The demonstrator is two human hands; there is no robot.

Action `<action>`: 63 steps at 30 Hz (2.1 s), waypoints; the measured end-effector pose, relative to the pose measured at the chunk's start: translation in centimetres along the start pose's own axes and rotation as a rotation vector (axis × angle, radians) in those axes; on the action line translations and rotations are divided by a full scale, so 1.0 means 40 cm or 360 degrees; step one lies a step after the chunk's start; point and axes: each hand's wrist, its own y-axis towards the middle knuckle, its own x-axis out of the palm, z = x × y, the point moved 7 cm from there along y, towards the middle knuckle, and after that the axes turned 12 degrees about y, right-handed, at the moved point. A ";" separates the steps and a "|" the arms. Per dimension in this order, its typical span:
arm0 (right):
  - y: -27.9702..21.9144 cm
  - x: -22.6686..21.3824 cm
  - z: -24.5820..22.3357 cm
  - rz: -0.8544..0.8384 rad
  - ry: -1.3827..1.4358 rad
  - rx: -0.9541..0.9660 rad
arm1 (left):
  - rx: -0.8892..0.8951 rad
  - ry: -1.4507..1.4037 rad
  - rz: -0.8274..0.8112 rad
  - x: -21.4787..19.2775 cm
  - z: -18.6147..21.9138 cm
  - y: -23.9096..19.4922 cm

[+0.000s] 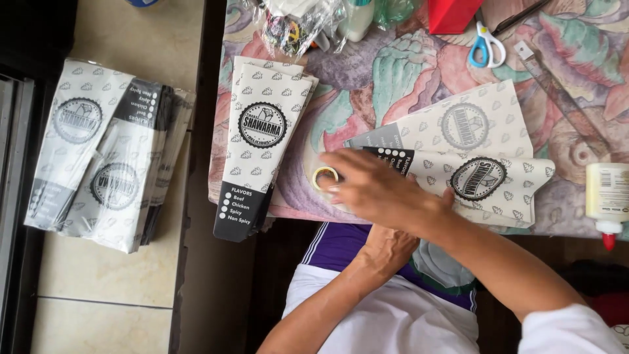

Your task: The person applies adhesive from a bottle to the edges of cardboard food sleeves and presses the surfaces together by hand to secure the folds.

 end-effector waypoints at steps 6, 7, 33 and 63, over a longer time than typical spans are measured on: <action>-0.011 0.011 0.000 -0.0152 0.0120 0.0058 | 0.0186 0.0271 -0.0337 -0.050 0.009 0.049; -0.054 -0.038 0.000 -0.0167 0.0119 0.0066 | 0.0181 0.0255 -0.0333 -0.056 0.009 0.054; -0.196 -0.145 0.157 -0.0007 0.0414 0.0192 | 0.0120 0.0650 -0.0192 -0.076 0.002 0.044; -0.290 -0.213 0.211 0.0328 0.0632 0.0264 | 0.0126 0.0635 -0.0067 -0.053 -0.002 0.030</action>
